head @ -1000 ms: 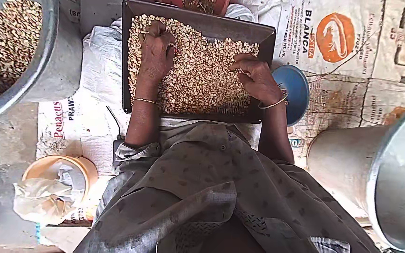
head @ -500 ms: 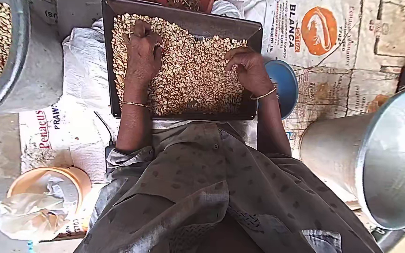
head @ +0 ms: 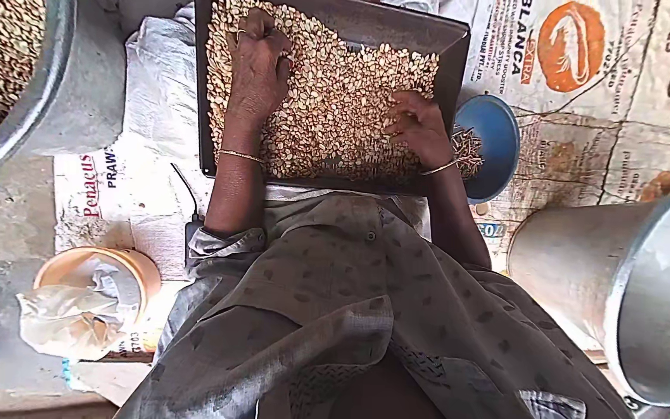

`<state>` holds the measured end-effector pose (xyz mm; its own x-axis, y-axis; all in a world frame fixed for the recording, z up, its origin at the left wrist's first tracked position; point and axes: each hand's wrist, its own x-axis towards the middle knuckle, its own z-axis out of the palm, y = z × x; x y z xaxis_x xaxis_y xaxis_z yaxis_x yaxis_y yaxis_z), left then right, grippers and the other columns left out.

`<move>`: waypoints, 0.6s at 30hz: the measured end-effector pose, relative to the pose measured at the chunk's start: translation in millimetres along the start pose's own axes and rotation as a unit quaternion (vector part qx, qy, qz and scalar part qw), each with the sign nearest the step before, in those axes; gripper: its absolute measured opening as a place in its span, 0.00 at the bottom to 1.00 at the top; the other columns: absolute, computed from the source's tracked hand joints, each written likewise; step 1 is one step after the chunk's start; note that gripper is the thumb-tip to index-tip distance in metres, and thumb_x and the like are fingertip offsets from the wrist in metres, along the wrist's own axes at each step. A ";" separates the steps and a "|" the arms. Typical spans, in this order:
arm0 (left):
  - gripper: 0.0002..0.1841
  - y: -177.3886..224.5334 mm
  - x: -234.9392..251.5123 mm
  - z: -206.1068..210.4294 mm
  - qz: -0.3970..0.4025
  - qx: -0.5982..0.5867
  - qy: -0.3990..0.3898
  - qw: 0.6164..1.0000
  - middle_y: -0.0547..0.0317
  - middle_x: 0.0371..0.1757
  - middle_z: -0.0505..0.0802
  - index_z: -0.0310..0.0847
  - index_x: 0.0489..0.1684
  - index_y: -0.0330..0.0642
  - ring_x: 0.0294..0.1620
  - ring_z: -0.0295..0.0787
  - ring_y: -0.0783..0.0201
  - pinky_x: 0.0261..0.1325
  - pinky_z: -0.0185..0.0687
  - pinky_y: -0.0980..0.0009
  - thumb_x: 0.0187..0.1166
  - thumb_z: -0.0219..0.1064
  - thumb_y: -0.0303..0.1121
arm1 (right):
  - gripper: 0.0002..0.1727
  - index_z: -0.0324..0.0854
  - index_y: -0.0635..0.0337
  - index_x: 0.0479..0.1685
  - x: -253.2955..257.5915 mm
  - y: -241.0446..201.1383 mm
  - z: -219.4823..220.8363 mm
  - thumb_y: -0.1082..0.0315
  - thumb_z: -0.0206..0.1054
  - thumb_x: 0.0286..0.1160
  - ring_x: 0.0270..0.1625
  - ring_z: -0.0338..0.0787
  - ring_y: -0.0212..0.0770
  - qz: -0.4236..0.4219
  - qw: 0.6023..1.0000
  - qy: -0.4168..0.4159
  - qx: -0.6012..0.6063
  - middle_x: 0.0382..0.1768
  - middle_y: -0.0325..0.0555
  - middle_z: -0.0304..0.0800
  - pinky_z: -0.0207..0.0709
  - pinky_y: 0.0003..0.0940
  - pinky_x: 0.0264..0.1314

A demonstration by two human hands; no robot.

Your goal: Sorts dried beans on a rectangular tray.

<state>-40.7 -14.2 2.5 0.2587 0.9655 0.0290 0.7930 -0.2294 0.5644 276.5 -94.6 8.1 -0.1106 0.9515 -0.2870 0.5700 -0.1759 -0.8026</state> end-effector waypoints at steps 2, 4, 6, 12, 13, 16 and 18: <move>0.19 -0.1 1.1 -0.9 0.004 -0.004 0.004 1.000 0.37 0.79 0.78 0.86 0.68 0.40 0.81 0.71 0.37 0.84 0.56 0.39 0.84 0.57 0.33 | 0.23 0.74 0.63 0.78 4.9 -6.9 -5.5 0.74 0.53 0.85 0.51 0.95 0.41 -0.042 0.997 0.056 -0.026 0.68 0.54 0.84 0.92 0.39 0.50; 0.19 -0.1 1.1 -0.5 0.005 -0.005 0.003 1.000 0.38 0.79 0.79 0.86 0.67 0.40 0.80 0.72 0.36 0.84 0.58 0.40 0.84 0.57 0.34 | 0.15 0.82 0.68 0.63 -1.5 -17.7 7.5 0.73 0.57 0.85 0.46 0.94 0.39 -0.120 0.992 0.024 -0.033 0.57 0.55 0.89 0.91 0.37 0.50; 0.19 -0.4 1.8 -0.4 0.003 -0.007 0.000 1.000 0.38 0.78 0.79 0.85 0.68 0.40 0.80 0.72 0.37 0.84 0.59 0.41 0.84 0.57 0.34 | 0.10 0.87 0.66 0.49 -10.3 -29.2 34.0 0.70 0.62 0.82 0.35 0.90 0.34 -0.169 0.981 -0.079 -0.042 0.40 0.49 0.91 0.87 0.34 0.43; 0.19 -0.6 0.5 -1.1 0.001 -0.001 -0.001 1.000 0.38 0.78 0.79 0.85 0.67 0.40 0.80 0.72 0.37 0.84 0.56 0.38 0.84 0.57 0.34 | 0.12 0.90 0.61 0.42 -11.8 -49.5 91.9 0.64 0.62 0.82 0.53 0.92 0.59 -0.175 0.892 -0.250 -0.333 0.44 0.56 0.93 0.78 0.61 0.51; 0.19 -0.9 0.8 -1.2 0.004 -0.002 0.000 1.000 0.37 0.78 0.79 0.85 0.67 0.39 0.80 0.72 0.36 0.84 0.56 0.38 0.84 0.57 0.34 | 0.13 0.89 0.62 0.43 -11.3 -55.3 93.9 0.66 0.60 0.83 0.57 0.91 0.60 -0.165 0.880 -0.254 -0.365 0.48 0.57 0.92 0.78 0.62 0.52; 0.18 -1.3 0.4 0.6 0.017 -0.004 0.011 1.000 0.35 0.80 0.78 0.86 0.66 0.39 0.81 0.71 0.35 0.83 0.56 0.37 0.83 0.58 0.32 | 0.14 0.87 0.66 0.50 -16.2 -62.9 96.7 0.70 0.56 0.86 0.61 0.90 0.62 -0.165 0.866 -0.239 -0.408 0.54 0.60 0.91 0.79 0.60 0.55; 0.18 -0.8 -0.2 0.3 0.021 -0.006 0.009 1.000 0.34 0.81 0.76 0.85 0.66 0.38 0.82 0.69 0.34 0.83 0.54 0.34 0.83 0.58 0.32 | 0.13 0.86 0.68 0.50 -17.5 -65.2 96.5 0.73 0.56 0.83 0.58 0.90 0.63 -0.172 0.862 -0.232 -0.416 0.52 0.62 0.90 0.80 0.60 0.51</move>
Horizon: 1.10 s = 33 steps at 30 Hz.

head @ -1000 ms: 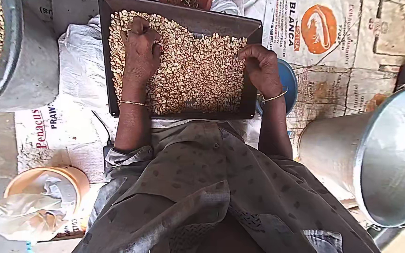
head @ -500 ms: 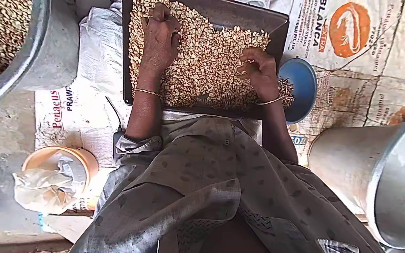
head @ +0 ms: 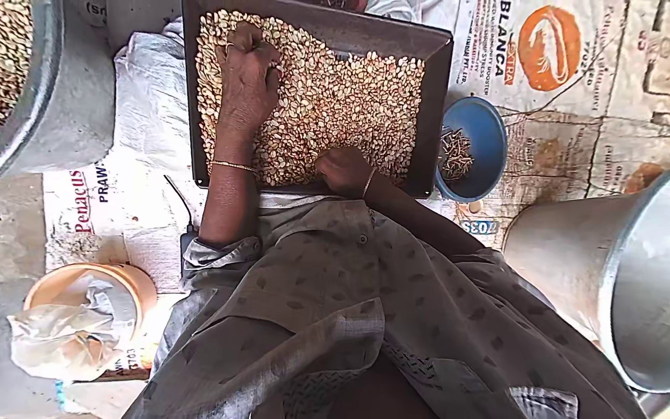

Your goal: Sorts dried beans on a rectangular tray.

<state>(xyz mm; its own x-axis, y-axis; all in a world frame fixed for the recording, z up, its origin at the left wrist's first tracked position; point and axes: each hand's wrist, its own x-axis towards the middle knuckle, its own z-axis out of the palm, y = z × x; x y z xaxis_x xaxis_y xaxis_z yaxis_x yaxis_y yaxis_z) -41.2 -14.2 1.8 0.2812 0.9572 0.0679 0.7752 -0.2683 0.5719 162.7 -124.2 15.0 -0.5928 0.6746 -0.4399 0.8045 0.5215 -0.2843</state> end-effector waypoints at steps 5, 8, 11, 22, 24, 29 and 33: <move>0.17 -1.8 -1.0 3.8 0.015 0.001 0.020 1.000 0.34 0.79 0.78 0.86 0.63 0.36 0.81 0.71 0.34 0.82 0.54 0.33 0.83 0.59 0.31 | 0.13 0.86 0.67 0.46 4.7 4.4 -4.4 0.65 0.62 0.78 0.57 0.90 0.62 0.042 0.999 -0.024 0.000 0.49 0.61 0.90 0.77 0.61 0.51; 0.17 -2.3 -0.9 3.9 0.022 0.000 0.025 0.999 0.33 0.78 0.78 0.86 0.63 0.35 0.80 0.71 0.33 0.80 0.54 0.30 0.83 0.59 0.31 | 0.13 0.83 0.65 0.33 -11.0 35.0 -8.3 0.62 0.67 0.71 0.42 0.90 0.58 0.052 0.987 0.112 0.104 0.33 0.56 0.88 0.76 0.60 0.43; 0.17 -3.0 -1.4 4.4 0.026 -0.007 0.031 0.999 0.32 0.78 0.77 0.86 0.63 0.34 0.79 0.71 0.31 0.79 0.53 0.27 0.83 0.58 0.30 | 0.10 0.84 0.68 0.38 -61.3 83.7 -37.2 0.67 0.66 0.71 0.35 0.91 0.54 0.150 0.921 0.323 0.159 0.31 0.56 0.90 0.82 0.57 0.41; 0.20 8.5 -0.7 14.5 0.122 -0.034 0.004 0.992 0.36 0.81 0.77 0.88 0.62 0.39 0.81 0.69 0.33 0.80 0.52 0.30 0.79 0.62 0.40 | 0.17 0.84 0.72 0.61 -99.8 121.5 -32.5 0.69 0.62 0.82 0.61 0.92 0.48 0.135 0.887 0.395 0.194 0.61 0.62 0.89 0.85 0.40 0.67; 0.19 7.3 0.4 16.7 0.125 -0.027 -0.014 0.992 0.34 0.81 0.76 0.89 0.59 0.38 0.82 0.69 0.32 0.81 0.51 0.29 0.78 0.63 0.39 | 0.15 0.90 0.63 0.59 -61.3 100.9 -16.7 0.70 0.68 0.77 0.79 0.80 0.55 0.018 0.931 0.314 0.187 0.70 0.59 0.86 0.69 0.50 0.84; 0.17 2.7 -1.7 15.9 0.113 -0.029 -0.012 0.993 0.34 0.80 0.77 0.89 0.59 0.37 0.82 0.69 0.34 0.82 0.53 0.32 0.77 0.64 0.33 | 0.18 0.92 0.48 0.57 -20.4 97.6 0.5 0.71 0.75 0.67 0.90 0.60 0.64 0.123 0.970 0.181 0.105 0.79 0.56 0.77 0.50 0.74 0.86; 0.16 3.8 -1.3 12.5 0.102 -0.028 -0.008 0.994 0.34 0.79 0.78 0.89 0.60 0.36 0.82 0.68 0.33 0.83 0.52 0.33 0.80 0.64 0.34 | 0.11 0.89 0.66 0.48 -51.8 117.1 -2.6 0.80 0.65 0.72 0.71 0.83 0.66 0.184 0.962 0.172 0.106 0.59 0.62 0.90 0.74 0.63 0.74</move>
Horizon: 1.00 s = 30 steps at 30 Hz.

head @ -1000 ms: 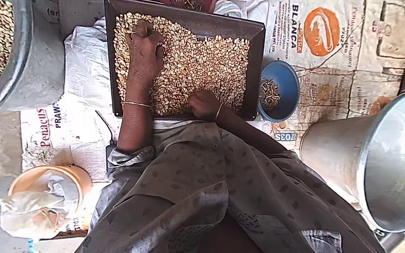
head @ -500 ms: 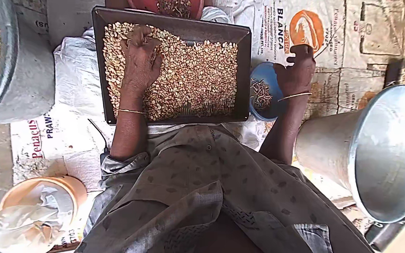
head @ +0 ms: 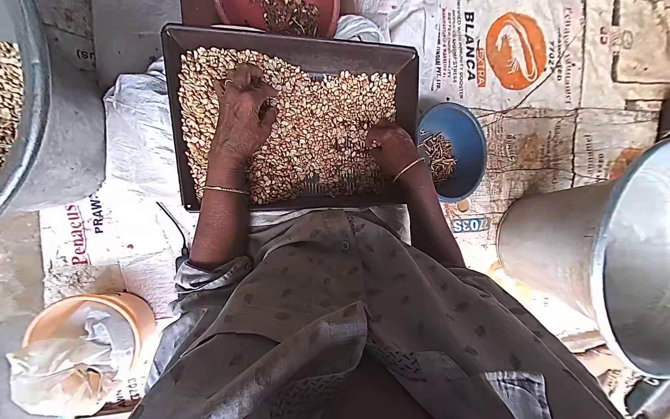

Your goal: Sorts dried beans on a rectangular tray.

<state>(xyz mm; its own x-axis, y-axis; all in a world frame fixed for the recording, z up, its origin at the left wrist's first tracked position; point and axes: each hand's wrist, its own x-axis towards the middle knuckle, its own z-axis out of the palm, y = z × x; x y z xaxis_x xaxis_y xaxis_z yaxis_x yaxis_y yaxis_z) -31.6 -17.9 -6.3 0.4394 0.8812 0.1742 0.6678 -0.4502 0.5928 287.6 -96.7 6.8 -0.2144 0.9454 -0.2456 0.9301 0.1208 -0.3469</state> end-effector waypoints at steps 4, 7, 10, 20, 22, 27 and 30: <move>0.17 2.9 1.8 -1.9 -0.011 0.006 -0.005 1.000 0.34 0.80 0.77 0.88 0.61 0.35 0.84 0.66 0.32 0.82 0.50 0.29 0.80 0.64 0.34 | 0.16 0.90 0.68 0.56 -32.3 4.0 -10.0 0.81 0.61 0.75 0.56 0.94 0.59 -0.099 0.986 -0.019 0.135 0.52 0.64 0.94 0.80 0.56 0.66; 0.18 3.7 1.2 -1.6 0.005 0.001 0.003 1.000 0.35 0.81 0.77 0.88 0.62 0.36 0.84 0.67 0.33 0.82 0.50 0.29 0.81 0.63 0.36 | 0.20 0.84 0.65 0.70 -24.1 -9.7 -9.3 0.74 0.60 0.82 0.60 0.93 0.57 -0.099 0.989 0.035 0.105 0.63 0.61 0.91 0.82 0.55 0.67; 0.18 3.7 1.2 0.3 0.048 -0.014 0.001 0.999 0.35 0.80 0.78 0.89 0.60 0.38 0.83 0.68 0.34 0.81 0.50 0.30 0.80 0.62 0.37 | 0.19 0.85 0.62 0.69 4.5 -38.2 -0.5 0.71 0.62 0.82 0.73 0.86 0.58 -0.095 0.991 0.086 0.031 0.73 0.56 0.85 0.78 0.55 0.73; 0.14 1.6 2.0 1.2 0.014 -0.011 -0.001 1.000 0.34 0.75 0.81 0.91 0.57 0.35 0.79 0.72 0.34 0.80 0.56 0.32 0.80 0.63 0.27 | 0.15 0.90 0.61 0.56 8.1 -31.7 11.3 0.76 0.69 0.72 0.78 0.77 0.65 -0.024 0.999 -0.022 -0.023 0.67 0.60 0.86 0.68 0.66 0.78; 0.14 2.9 2.9 0.7 0.006 -0.004 -0.002 1.000 0.35 0.74 0.82 0.91 0.56 0.35 0.79 0.73 0.34 0.80 0.56 0.32 0.80 0.63 0.26 | 0.12 0.90 0.66 0.51 -8.4 -16.1 7.6 0.81 0.64 0.73 0.67 0.87 0.63 -0.043 0.999 -0.018 0.024 0.57 0.61 0.91 0.77 0.61 0.72; 0.14 4.2 2.7 0.1 0.006 0.003 -0.004 1.000 0.35 0.74 0.82 0.90 0.56 0.36 0.78 0.72 0.32 0.80 0.55 0.31 0.79 0.61 0.25 | 0.16 0.88 0.66 0.62 -18.5 -9.6 -6.7 0.77 0.63 0.78 0.62 0.92 0.58 -0.132 0.980 -0.074 0.133 0.62 0.61 0.91 0.79 0.57 0.70; 0.15 3.8 2.9 0.1 0.013 -0.004 -0.010 1.000 0.37 0.76 0.81 0.90 0.58 0.37 0.79 0.72 0.35 0.79 0.56 0.32 0.80 0.61 0.27 | 0.16 0.87 0.65 0.62 14.9 -32.4 -14.7 0.73 0.60 0.82 0.66 0.89 0.58 -0.136 0.988 0.007 0.069 0.65 0.59 0.89 0.78 0.56 0.72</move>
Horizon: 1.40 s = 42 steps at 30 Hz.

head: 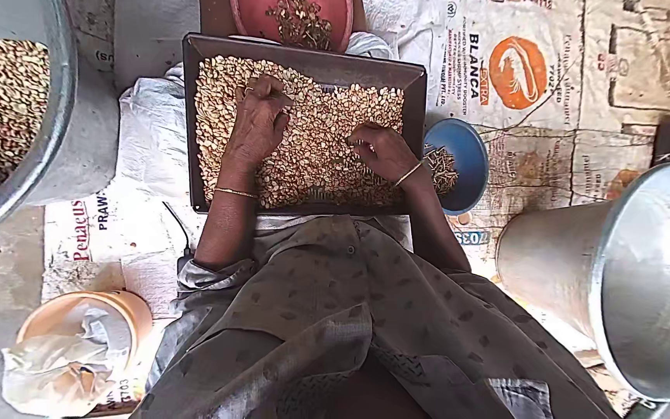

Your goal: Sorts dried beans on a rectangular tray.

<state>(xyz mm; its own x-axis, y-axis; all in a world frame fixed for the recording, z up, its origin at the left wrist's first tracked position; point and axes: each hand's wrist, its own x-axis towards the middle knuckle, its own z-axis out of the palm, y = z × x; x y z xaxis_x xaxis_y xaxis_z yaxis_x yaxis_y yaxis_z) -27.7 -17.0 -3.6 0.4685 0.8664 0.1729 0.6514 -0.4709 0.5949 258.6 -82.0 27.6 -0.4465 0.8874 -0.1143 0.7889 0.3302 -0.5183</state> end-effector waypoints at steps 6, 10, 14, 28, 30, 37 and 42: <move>0.13 -2.0 -1.3 2.7 0.058 -0.023 -0.014 0.998 0.39 0.73 0.83 0.93 0.52 0.44 0.76 0.75 0.37 0.76 0.54 0.30 0.81 0.63 0.32 | 0.18 0.93 0.47 0.56 72.0 -39.5 26.7 0.74 0.74 0.67 0.93 0.58 0.58 -0.101 0.991 -0.085 -0.030 0.80 0.51 0.78 0.44 0.67 0.91; 0.12 -1.8 -1.6 1.6 0.014 0.000 -0.010 1.000 0.38 0.70 0.84 0.93 0.50 0.39 0.76 0.74 0.36 0.77 0.55 0.30 0.80 0.61 0.26 | 0.16 0.93 0.50 0.51 67.1 -3.5 16.0 0.73 0.76 0.63 0.83 0.69 0.64 0.023 0.992 -0.065 -0.107 0.71 0.58 0.83 0.61 0.69 0.80; 0.12 3.8 -0.5 -1.1 -0.011 0.000 -0.005 1.000 0.36 0.67 0.85 0.92 0.49 0.36 0.74 0.75 0.34 0.76 0.57 0.31 0.80 0.61 0.24 | 0.17 0.89 0.65 0.58 28.8 27.9 -10.2 0.80 0.67 0.71 0.73 0.83 0.67 0.109 0.991 -0.056 -0.061 0.64 0.67 0.88 0.71 0.68 0.76; 0.13 -0.2 -1.4 0.2 0.006 0.004 0.025 1.000 0.36 0.68 0.85 0.91 0.51 0.33 0.73 0.77 0.33 0.75 0.61 0.31 0.81 0.59 0.24 | 0.16 0.91 0.61 0.58 58.9 1.7 9.4 0.77 0.68 0.72 0.80 0.77 0.59 -0.038 0.999 0.035 -0.010 0.72 0.58 0.85 0.67 0.56 0.84; 0.14 -1.3 -1.9 1.1 0.015 0.004 0.018 1.000 0.38 0.72 0.83 0.91 0.54 0.36 0.75 0.75 0.35 0.75 0.59 0.29 0.81 0.59 0.26 | 0.18 0.93 0.53 0.57 59.2 -0.3 21.1 0.76 0.72 0.69 0.81 0.74 0.59 -0.008 0.999 -0.015 -0.047 0.71 0.53 0.85 0.61 0.62 0.84; 0.13 3.0 1.7 -1.7 -0.010 0.017 0.004 1.000 0.37 0.68 0.84 0.91 0.53 0.36 0.74 0.76 0.33 0.75 0.61 0.29 0.81 0.60 0.23 | 0.09 0.90 0.65 0.50 24.8 14.8 -11.0 0.74 0.70 0.76 0.55 0.90 0.57 0.111 0.983 -0.141 0.029 0.50 0.60 0.92 0.78 0.60 0.63; 0.13 2.1 1.3 1.9 -0.008 0.016 0.010 1.000 0.36 0.67 0.85 0.91 0.54 0.35 0.73 0.77 0.33 0.75 0.61 0.29 0.80 0.60 0.22 | 0.13 0.88 0.65 0.56 41.7 -1.9 -22.5 0.74 0.59 0.85 0.39 0.93 0.46 0.095 0.985 -0.099 0.102 0.46 0.55 0.93 0.88 0.45 0.47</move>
<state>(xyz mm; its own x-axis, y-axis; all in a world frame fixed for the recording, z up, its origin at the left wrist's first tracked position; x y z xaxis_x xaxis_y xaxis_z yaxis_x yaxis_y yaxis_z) -24.6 -17.2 -3.7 0.4467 0.8765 0.1796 0.6771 -0.4624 0.5725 248.0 -38.4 42.9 -0.3880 0.8406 -0.3780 0.7741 0.0746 -0.6287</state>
